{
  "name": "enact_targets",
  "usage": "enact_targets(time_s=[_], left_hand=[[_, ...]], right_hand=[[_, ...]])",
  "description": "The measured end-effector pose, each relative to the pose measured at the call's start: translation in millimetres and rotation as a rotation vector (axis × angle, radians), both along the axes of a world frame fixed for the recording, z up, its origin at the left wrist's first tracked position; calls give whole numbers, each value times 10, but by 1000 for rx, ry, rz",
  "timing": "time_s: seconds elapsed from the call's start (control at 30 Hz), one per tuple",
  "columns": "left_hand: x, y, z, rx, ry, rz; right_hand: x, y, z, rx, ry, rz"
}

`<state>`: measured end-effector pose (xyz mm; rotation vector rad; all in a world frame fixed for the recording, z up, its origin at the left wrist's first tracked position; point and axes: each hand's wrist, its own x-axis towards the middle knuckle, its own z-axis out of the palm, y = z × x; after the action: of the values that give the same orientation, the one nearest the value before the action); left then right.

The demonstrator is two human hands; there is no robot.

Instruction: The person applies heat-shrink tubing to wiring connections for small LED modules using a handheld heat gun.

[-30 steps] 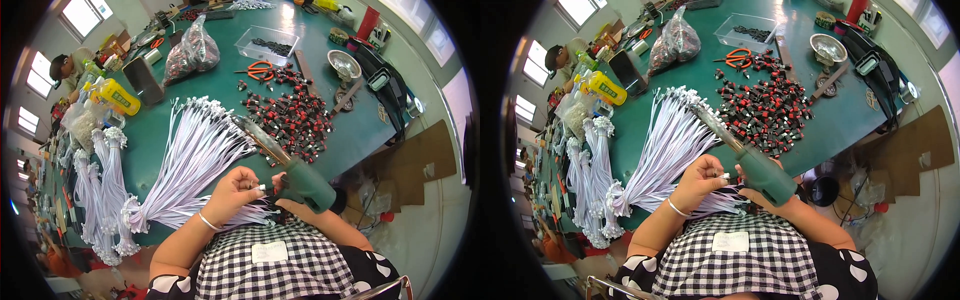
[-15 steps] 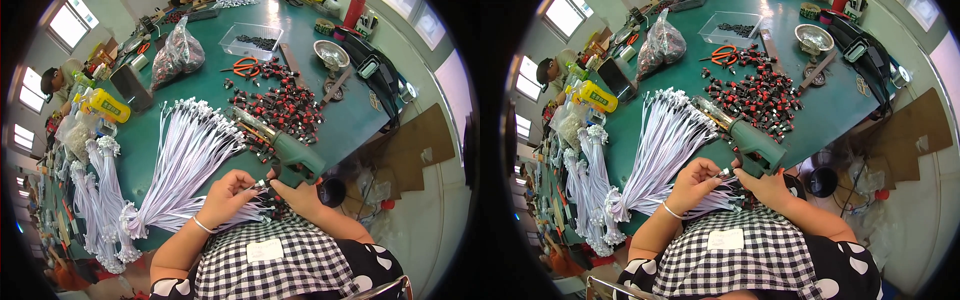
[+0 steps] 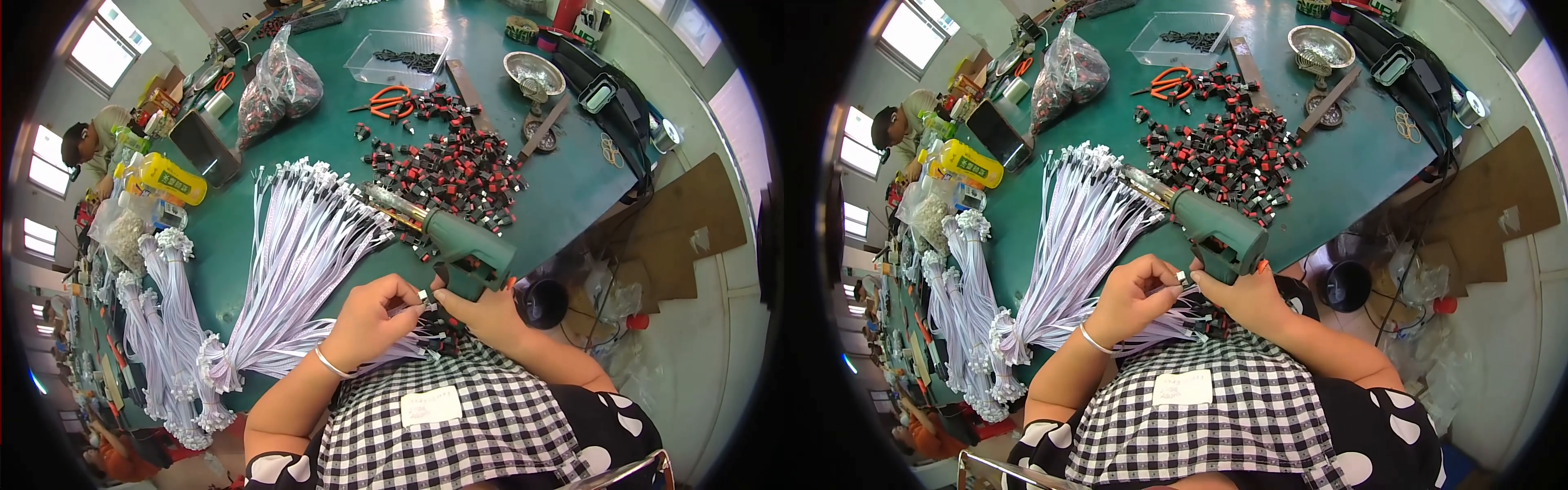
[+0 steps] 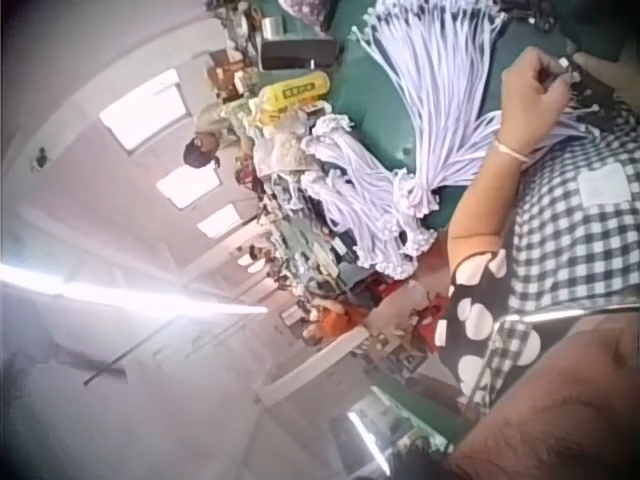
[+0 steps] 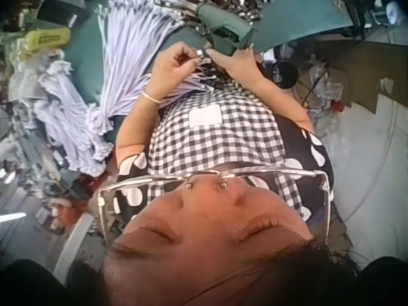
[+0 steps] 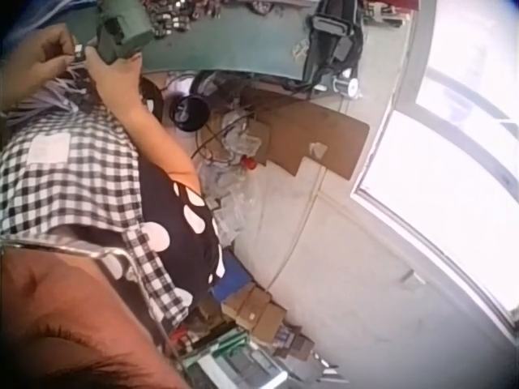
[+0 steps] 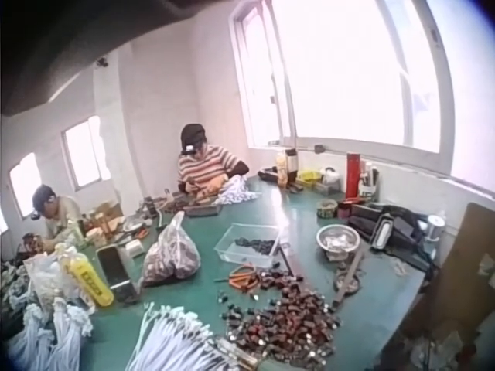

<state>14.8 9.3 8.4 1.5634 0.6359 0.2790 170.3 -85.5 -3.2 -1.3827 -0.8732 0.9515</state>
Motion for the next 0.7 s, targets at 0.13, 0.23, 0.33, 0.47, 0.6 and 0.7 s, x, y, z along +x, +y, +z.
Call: enact_targets(time_s=[0.13,0.23,0.33,0.47,0.6,0.7], left_hand=[[26,11,-9,-36,29,-3],[29,10,-12,-91,43,7],[17,17,-32,-131,6,8],[7,29,-63,-228,5,59],[11,42,-97,-189,12,43],[3,57,-146,-216,-7,-7]], right_hand=[[0,-14,30,9,66,28],[-17,-16,26,6,146,22],[-26,-9,18,4,147,22],[-64,-2,-16,-3,252,-6],[-69,8,-67,82,100,3],[-67,10,-65,62,99,19]])
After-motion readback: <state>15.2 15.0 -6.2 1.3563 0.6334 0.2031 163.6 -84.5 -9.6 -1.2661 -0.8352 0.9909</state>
